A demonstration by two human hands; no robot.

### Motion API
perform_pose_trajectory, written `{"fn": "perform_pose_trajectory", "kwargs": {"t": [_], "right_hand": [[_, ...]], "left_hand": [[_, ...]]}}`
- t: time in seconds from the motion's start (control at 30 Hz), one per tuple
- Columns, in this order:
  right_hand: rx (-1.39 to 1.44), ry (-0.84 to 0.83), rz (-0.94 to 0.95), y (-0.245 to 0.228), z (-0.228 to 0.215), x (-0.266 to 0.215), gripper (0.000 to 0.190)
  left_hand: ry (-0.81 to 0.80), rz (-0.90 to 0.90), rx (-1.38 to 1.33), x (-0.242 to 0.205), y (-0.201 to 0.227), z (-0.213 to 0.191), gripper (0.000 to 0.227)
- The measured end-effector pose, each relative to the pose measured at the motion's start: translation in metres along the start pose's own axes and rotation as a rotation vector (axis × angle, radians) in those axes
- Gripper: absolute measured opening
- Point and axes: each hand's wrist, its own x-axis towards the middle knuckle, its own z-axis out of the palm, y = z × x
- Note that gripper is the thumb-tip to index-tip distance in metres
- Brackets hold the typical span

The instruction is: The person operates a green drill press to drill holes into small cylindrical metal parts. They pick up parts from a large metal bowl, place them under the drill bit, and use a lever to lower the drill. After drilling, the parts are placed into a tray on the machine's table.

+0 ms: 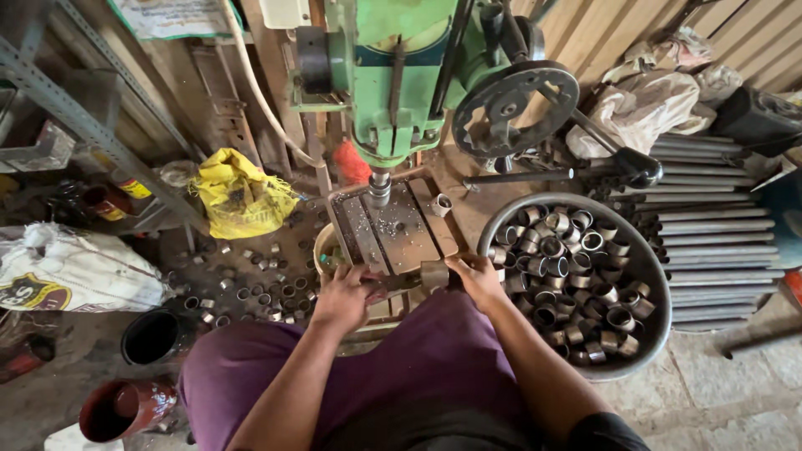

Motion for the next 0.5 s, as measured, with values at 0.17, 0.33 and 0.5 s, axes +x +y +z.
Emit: {"fn": "perform_pose_trajectory", "kwargs": {"t": [0.17, 0.33, 0.5], "right_hand": [[0.058, 0.013, 0.035, -0.005, 0.009, 0.005, 0.029], [0.140, 0.049, 0.056, -0.004, 0.003, 0.016, 0.027], [-0.001, 0.034, 0.015, -0.006, 0.011, 0.012, 0.026]], "left_hand": [[0.069, 0.043, 0.092, -0.003, 0.001, -0.013, 0.026], [-0.033, -0.037, 0.093, -0.001, 0.005, -0.031, 0.023], [0.118, 0.047, 0.068, 0.002, 0.005, -0.017, 0.021]]}}
